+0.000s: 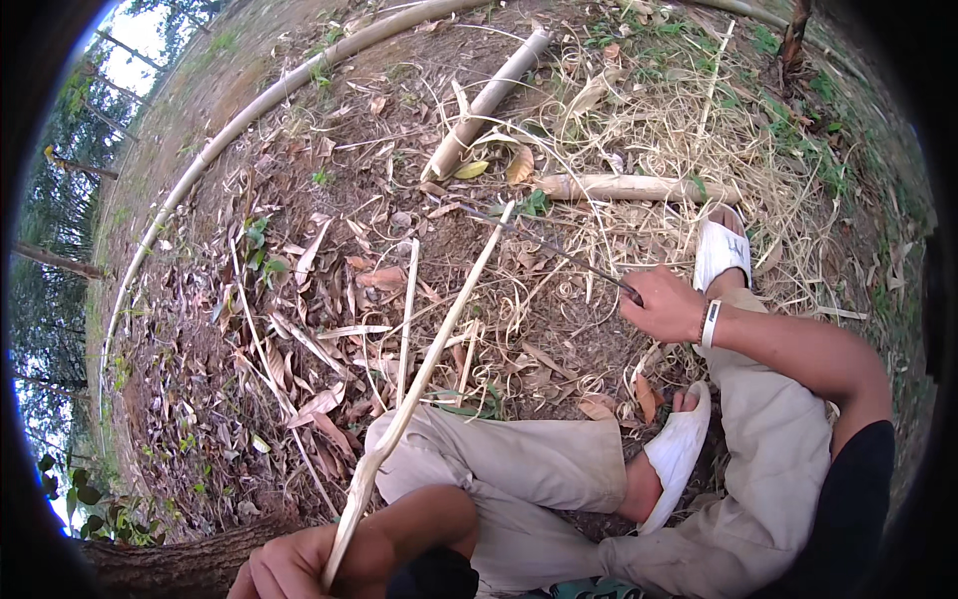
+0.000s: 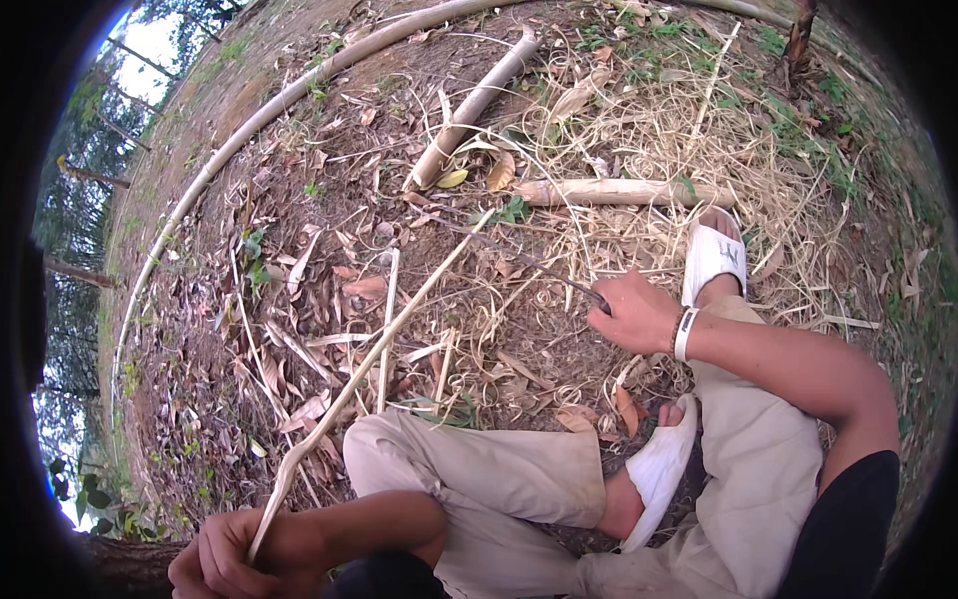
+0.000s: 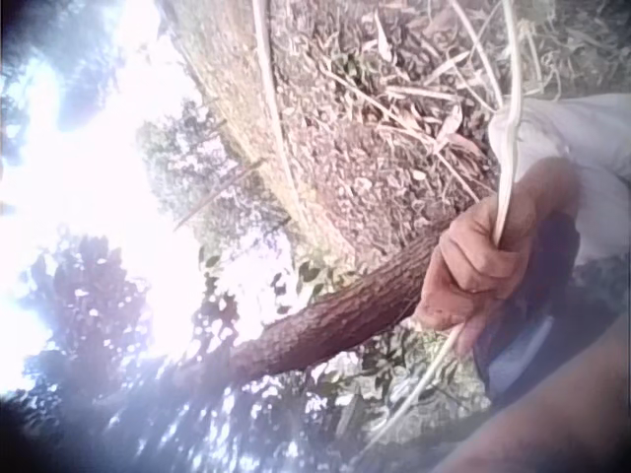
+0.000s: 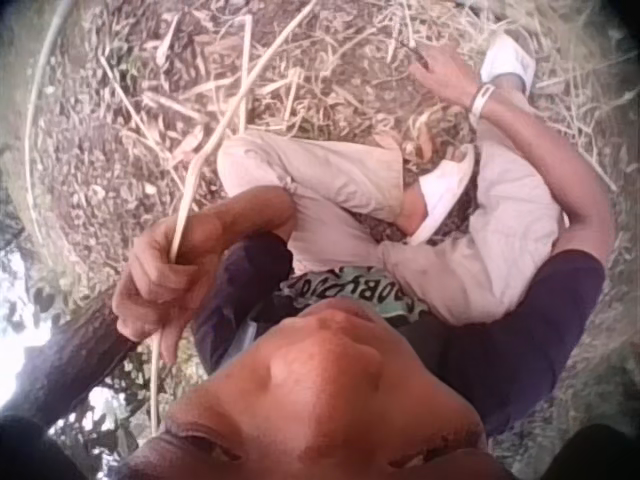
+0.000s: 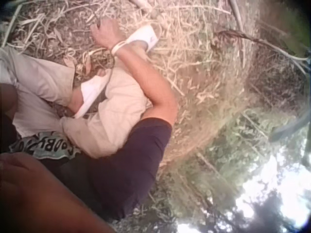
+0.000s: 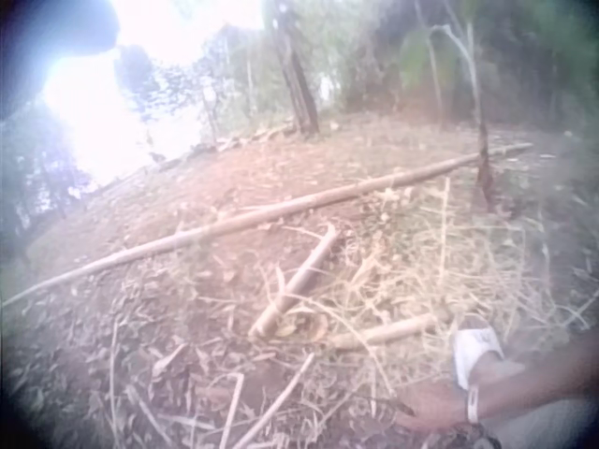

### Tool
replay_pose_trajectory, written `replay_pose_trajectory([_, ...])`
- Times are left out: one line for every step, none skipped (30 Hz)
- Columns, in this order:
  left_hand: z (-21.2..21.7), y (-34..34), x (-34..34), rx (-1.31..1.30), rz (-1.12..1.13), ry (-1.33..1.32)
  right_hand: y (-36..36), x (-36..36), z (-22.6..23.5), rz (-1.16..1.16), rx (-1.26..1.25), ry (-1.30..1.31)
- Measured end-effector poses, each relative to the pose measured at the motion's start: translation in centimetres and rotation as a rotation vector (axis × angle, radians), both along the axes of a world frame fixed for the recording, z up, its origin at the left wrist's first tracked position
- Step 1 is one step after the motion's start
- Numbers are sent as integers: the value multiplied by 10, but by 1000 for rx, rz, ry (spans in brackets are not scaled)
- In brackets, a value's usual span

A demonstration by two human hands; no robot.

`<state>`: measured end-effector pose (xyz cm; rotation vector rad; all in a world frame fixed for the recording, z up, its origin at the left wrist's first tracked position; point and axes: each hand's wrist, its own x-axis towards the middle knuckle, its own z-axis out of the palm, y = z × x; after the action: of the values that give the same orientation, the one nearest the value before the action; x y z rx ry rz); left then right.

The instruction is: The person sits on the ground and uses a machete to shave and split thin bamboo strips. They hold the bamboo in one hand and repeatedly strike it with the blade to create thin, flexible pieces.

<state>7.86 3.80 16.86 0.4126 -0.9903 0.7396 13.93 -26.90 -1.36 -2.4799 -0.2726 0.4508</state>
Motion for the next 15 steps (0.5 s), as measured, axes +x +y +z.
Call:
replay_pose_trajectory([0,1,0,-24,38,15,11,-5,21,17,34,-15])
replay_pose_trajectory([0,-2,0,-23,76,17,24,-6,34,122,88,-56])
replay_pose_trajectory([-1,-3,0,-37,155,42,34,-11,48,215,132,-91])
replay_pose_trajectory([-3,-3,-1,-41,240,67,47,-17,67,280,188,-89])
replay_pose_trajectory([-3,-2,-3,-48,326,90,61,-25,88,346,241,-88])
replay_pose_trajectory([-5,-5,-4,-24,373,101,70,-35,106,386,297,-70])
replay_pose_trajectory([-8,-11,-6,-43,398,134,73,-46,120,414,350,-54])
replay_pose_trajectory([-8,-14,-12,-55,440,158,78,-51,129,437,345,-53])
replay_pose_trajectory([-8,-16,-16,-65,484,182,83,-54,135,461,341,-51])
replay_pose_trajectory([-8,-18,-18,-58,496,176,85,-56,137,487,338,-50])
replay_pose_trajectory([-8,-21,-18,-61,487,167,84,-53,129,446,296,-45])
replay_pose_trajectory([-9,-23,-17,-63,479,157,80,-44,108,405,255,-42])
replay_pose_trajectory([-9,-25,-16,-67,471,146,76,-33,86,364,213,-40])
replay_pose_trajectory([-9,-28,-16,-62,494,142,67,-20,63,273,165,-12])
replay_pose_trajectory([-9,-30,-16,-52,506,149,54,-3,36,183,120,16])
